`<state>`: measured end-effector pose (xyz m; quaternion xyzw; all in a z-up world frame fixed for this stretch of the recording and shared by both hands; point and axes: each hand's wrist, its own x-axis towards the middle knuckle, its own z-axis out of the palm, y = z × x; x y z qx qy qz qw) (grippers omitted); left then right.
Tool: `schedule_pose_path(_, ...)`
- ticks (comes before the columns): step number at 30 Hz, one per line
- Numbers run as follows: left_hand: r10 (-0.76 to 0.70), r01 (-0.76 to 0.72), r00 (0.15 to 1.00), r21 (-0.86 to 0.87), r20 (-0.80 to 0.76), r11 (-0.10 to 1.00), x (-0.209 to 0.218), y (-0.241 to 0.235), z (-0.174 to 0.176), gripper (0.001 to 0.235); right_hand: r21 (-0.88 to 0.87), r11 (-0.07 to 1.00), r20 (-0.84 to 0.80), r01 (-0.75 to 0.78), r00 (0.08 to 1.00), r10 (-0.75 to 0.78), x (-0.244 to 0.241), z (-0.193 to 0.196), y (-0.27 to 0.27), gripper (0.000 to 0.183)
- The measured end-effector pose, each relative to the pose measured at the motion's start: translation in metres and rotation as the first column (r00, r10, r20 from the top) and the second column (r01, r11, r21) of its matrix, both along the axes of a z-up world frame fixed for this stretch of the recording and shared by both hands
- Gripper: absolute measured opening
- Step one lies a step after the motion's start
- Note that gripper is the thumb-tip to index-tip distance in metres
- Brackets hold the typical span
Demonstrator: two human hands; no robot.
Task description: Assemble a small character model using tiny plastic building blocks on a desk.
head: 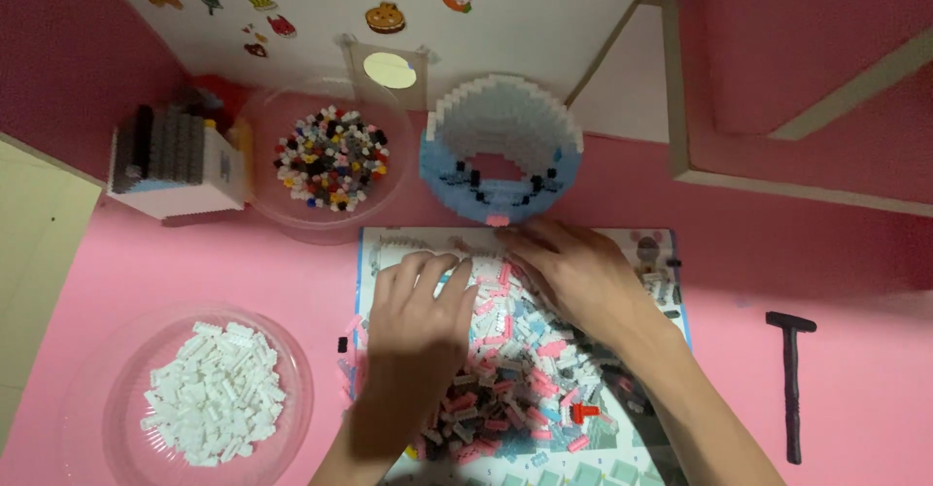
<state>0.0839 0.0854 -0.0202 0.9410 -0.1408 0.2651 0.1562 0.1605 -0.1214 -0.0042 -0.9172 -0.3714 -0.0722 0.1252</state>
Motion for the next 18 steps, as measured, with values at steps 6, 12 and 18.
schedule_pose_path(6, 0.012, -0.024, 0.986, -0.076, -0.164, 0.997, 0.018, -0.004, -0.014, 0.025, -0.006, 1.000, 0.039, -0.004, 0.999, 0.004, 0.001, -0.004, 0.005, 0.030)
schedule_pose_path(12, 0.048, -0.067, 0.979, -0.092, -0.198, 0.994, 0.036, -0.012, -0.033, 0.016, -0.093, 0.995, 0.053, 0.033, 0.998, -0.028, 0.006, -0.008, 0.002, 0.020)
schedule_pose_path(18, 0.080, -0.084, 0.935, 0.005, -0.345, 0.996, 0.046, -0.019, -0.045, 0.020, -0.193, 0.978, -0.010, 0.079, 0.997, -0.082, 0.009, -0.011, 0.002, 0.025)
